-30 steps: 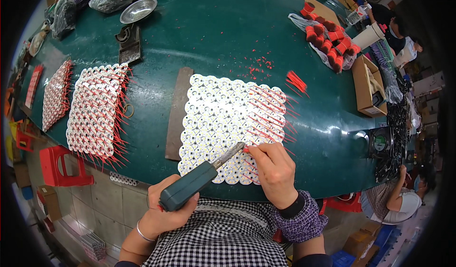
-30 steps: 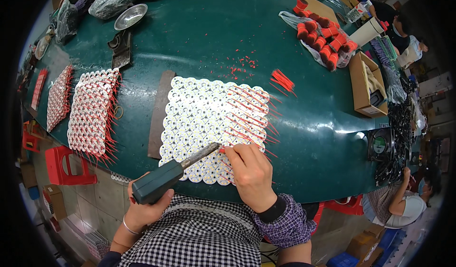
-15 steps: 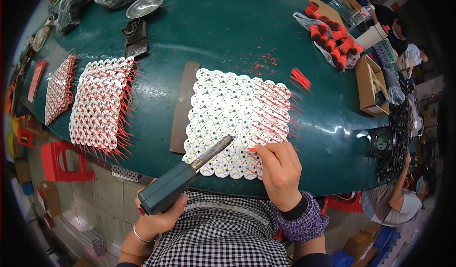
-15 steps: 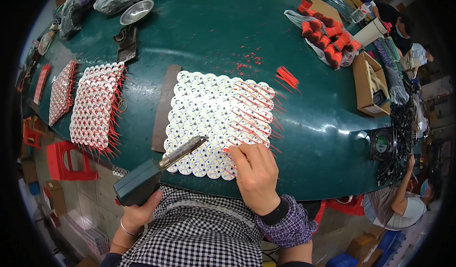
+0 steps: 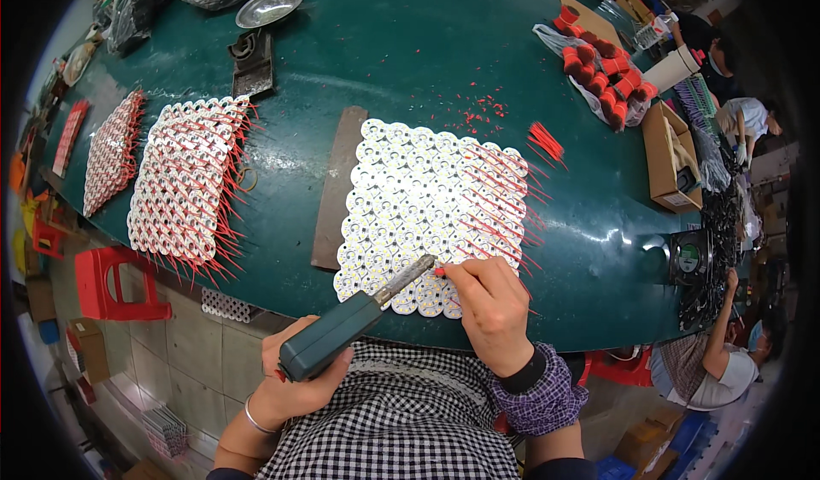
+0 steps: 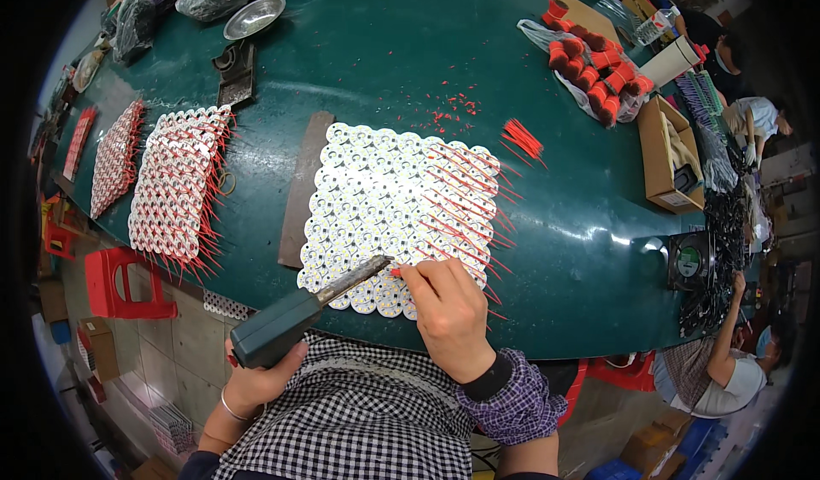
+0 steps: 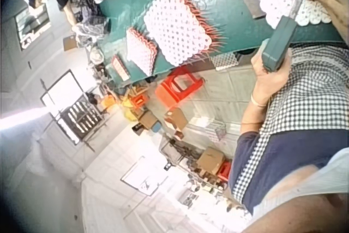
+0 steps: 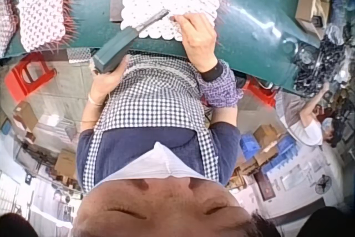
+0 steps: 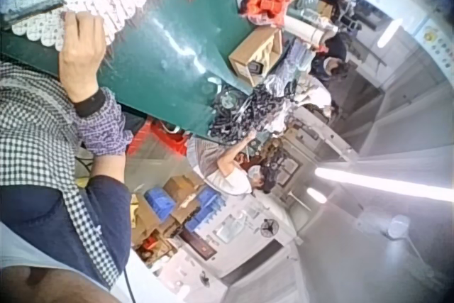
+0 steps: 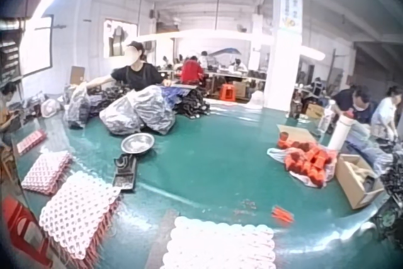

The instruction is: The person solders wires onto circular LED boards using a soldering iron, repeatedly picking up wires to attach them to the boards, and rotating the LED panel to solder the opposite side.

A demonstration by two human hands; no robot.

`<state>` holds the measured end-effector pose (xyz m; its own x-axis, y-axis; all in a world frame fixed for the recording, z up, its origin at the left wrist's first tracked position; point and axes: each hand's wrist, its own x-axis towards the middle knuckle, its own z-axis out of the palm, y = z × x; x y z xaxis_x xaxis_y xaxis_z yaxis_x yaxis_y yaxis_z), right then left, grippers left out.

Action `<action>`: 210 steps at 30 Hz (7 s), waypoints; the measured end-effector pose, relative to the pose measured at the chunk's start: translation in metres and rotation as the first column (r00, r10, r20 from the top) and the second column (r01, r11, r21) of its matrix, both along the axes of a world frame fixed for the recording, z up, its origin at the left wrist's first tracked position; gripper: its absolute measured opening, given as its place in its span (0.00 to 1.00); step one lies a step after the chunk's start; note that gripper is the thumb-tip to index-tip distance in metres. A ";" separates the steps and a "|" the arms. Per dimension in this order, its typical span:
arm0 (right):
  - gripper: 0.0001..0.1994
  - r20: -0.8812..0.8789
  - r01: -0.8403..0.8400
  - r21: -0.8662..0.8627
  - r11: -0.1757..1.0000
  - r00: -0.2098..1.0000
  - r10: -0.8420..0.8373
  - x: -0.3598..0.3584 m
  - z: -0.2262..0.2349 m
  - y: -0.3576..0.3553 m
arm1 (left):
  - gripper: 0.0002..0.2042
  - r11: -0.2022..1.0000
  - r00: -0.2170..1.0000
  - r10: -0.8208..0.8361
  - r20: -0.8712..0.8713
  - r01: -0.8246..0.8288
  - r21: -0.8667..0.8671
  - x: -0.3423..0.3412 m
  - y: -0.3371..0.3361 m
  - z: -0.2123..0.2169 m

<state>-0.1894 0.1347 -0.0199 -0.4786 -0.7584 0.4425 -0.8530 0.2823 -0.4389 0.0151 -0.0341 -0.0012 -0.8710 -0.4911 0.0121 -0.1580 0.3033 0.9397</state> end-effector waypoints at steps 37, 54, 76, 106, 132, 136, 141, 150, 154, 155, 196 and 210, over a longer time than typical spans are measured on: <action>0.14 -0.032 -0.001 -0.036 0.999 0.999 0.000 0.009 -0.005 -0.002 | 0.13 0.997 0.996 0.075 -0.042 -0.076 -0.002 0.016 -0.002 -0.010; 0.14 -0.045 -0.001 0.033 0.999 0.999 0.003 0.011 -0.004 -0.003 | 0.10 0.999 1.000 -0.006 0.003 0.007 -0.049 0.008 -0.003 0.002; 0.15 -0.068 0.024 0.000 1.000 0.997 -0.024 0.013 -0.004 0.000 | 0.12 0.996 1.000 0.027 0.009 -0.026 -0.080 0.023 0.001 -0.005; 0.13 -0.098 0.039 -0.005 0.999 0.994 -0.039 0.018 0.002 0.004 | 0.13 0.996 0.996 0.070 0.051 -0.073 0.058 0.034 0.004 -0.008; 0.12 -0.028 0.015 0.049 0.999 1.000 -0.014 0.022 0.003 0.010 | 0.12 0.995 0.998 -0.064 0.003 0.065 -0.070 0.021 0.002 -0.002; 0.12 -0.032 0.020 0.060 0.998 0.999 -0.018 0.022 0.003 0.010 | 0.11 0.980 0.995 -0.089 -0.055 0.077 -0.182 0.027 0.001 -0.003; 0.12 -0.052 0.025 0.069 0.997 0.998 -0.022 0.023 -0.001 0.012 | 0.13 0.999 1.000 0.031 -0.001 -0.031 -0.040 0.037 0.006 -0.003; 0.13 -0.081 0.031 0.043 0.999 0.996 -0.028 0.024 -0.002 0.012 | 0.12 0.975 0.997 -0.074 -0.038 0.064 -0.213 0.028 0.003 0.000; 0.13 -0.064 0.024 0.056 0.998 0.998 -0.020 0.023 -0.005 0.015 | 0.12 0.992 0.997 -0.047 -0.061 0.040 -0.116 0.024 0.007 -0.006; 0.13 -0.056 0.021 0.058 0.998 0.998 -0.017 0.024 -0.006 0.015 | 0.11 0.997 0.998 -0.035 -0.044 0.032 -0.069 0.023 0.008 -0.006; 0.11 -0.064 -0.020 0.058 0.998 0.998 0.024 0.032 -0.001 0.014 | 0.09 0.999 0.999 -0.042 -0.006 0.042 -0.024 0.033 0.002 0.003; 0.11 -0.062 -0.007 0.077 0.997 0.998 0.012 0.028 0.013 0.007 | 0.14 0.999 1.000 0.011 -0.030 -0.012 -0.035 0.038 0.000 -0.003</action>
<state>-0.1616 0.1417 -0.0066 -0.4446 -0.7955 0.4117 -0.8809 0.3050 -0.3619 0.0535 -0.0342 -0.0042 -0.8642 -0.5002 0.0549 -0.1343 0.3345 0.9328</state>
